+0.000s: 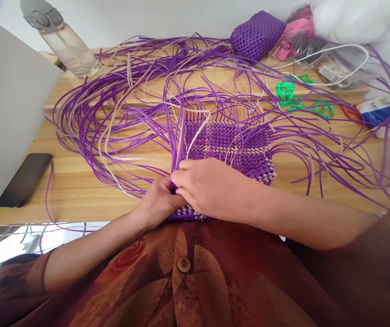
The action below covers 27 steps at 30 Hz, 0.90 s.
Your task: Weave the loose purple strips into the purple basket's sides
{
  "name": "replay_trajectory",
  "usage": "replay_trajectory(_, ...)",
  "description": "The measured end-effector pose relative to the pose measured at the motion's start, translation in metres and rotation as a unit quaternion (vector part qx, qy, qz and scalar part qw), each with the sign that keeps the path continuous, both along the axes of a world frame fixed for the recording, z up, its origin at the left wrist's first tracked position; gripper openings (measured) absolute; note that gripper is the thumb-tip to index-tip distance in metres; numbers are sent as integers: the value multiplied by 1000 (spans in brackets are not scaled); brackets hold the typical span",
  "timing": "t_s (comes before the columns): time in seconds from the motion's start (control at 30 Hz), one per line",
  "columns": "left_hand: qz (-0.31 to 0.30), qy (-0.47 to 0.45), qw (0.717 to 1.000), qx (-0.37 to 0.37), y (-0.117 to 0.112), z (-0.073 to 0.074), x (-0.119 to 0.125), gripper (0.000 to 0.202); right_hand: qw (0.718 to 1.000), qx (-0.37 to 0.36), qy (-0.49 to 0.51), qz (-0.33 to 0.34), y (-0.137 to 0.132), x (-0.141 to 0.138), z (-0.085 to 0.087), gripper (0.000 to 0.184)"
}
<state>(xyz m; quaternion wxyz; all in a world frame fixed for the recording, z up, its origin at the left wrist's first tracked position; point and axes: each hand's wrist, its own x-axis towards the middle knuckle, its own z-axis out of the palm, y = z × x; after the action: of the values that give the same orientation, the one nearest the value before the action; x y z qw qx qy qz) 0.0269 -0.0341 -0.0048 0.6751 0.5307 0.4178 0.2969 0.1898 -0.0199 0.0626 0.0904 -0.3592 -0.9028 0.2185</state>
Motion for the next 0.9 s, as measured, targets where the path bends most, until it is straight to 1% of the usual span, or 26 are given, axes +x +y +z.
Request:
replay_trajectory(0.03, 4, -1, 1000, 7, 0, 1, 0, 3, 1000, 15, 16, 5, -1, -3, 2, 16)
replay_trajectory(0.07, 9, 2, 1000, 17, 0, 2, 0, 2, 999, 10, 40, 1, -1, -6, 6, 15)
replay_trajectory(0.1, 14, 11, 1000, 26, 0, 3, 0, 4, 998, -23, 62, -13, 0, -9, 10, 17)
replay_trajectory(0.13, 19, 24, 999, 32, 0, 4, 0, 5, 993, -80, 77, -31, 3, -10, 15, 21)
replay_trajectory(0.2, 20, 42, 998, 39, 1, 4, 0, 8, 971, -220, 66, -64, 10, -10, 28, 36)
replay_trajectory(0.23, 19, 42, 998, 40, 1, 3, 0, 11, 958, -272, 49, -74, 14, -9, 36, 44)
replay_trajectory(0.27, 17, 39, 998, 40, 1, 2, 0, 13, 949, -301, 36, -82, 19, -7, 44, 50)
replay_trajectory(0.33, 12, 25, 999, 40, 1, 2, 1, 16, 941, -320, 48, -96, 26, -3, 61, 55)
replay_trajectory(0.4, 5, 17, 999, 31, 1, 2, 1, 16, 924, -347, 112, -112, 31, -3, 73, 56)
replay_trajectory(0.47, 3, 8, 1000, 22, 1, 3, 0, 17, 902, -381, 180, -99, 32, -5, 75, 50)
replay_trajectory(0.5, 7, 7, 1000, 19, 1, 3, -1, 18, 895, -392, 197, -80, 32, -6, 71, 45)
replay_trajectory(0.53, 14, 9, 1000, 19, 1, 3, -3, 19, 897, -394, 193, -55, 32, -7, 65, 37)
replay_trajectory(0.6, 29, 15, 999, 36, 1, 2, -5, 19, 922, -363, 132, 5, 30, -8, 47, 22)
replay_trajectory(0.67, 23, 26, 997, 64, 2, 0, -8, 18, 952, -292, 66, 69, 28, -7, 31, 15)
replay_trajectory(0.73, 11, 32, 997, 77, 3, -1, -8, 17, 972, -195, 29, 127, 27, -6, 24, 10)
replay_trajectory(0.77, 5, 34, 997, 76, 3, -1, -8, 16, 977, -159, 21, 139, 27, -7, 26, 11)
replay_trajectory(0.8, 8, 34, 997, 71, 3, 1, -7, 17, 980, -143, 25, 135, 28, -9, 31, 16)
replay_trajectory(0.83, 14, 33, 997, 64, 3, 2, -6, 19, 981, -151, 45, 117, 30, -13, 40, 22)
replay_trajectory(0.87, 19, 34, 998, 52, 3, 5, -5, 20, 975, -173, 95, 97, 32, -17, 51, 25)
replay_trajectory(0.9, 20, 36, 998, 38, 3, 7, -4, 19, 960, -211, 167, 73, 34, -21, 62, 26)
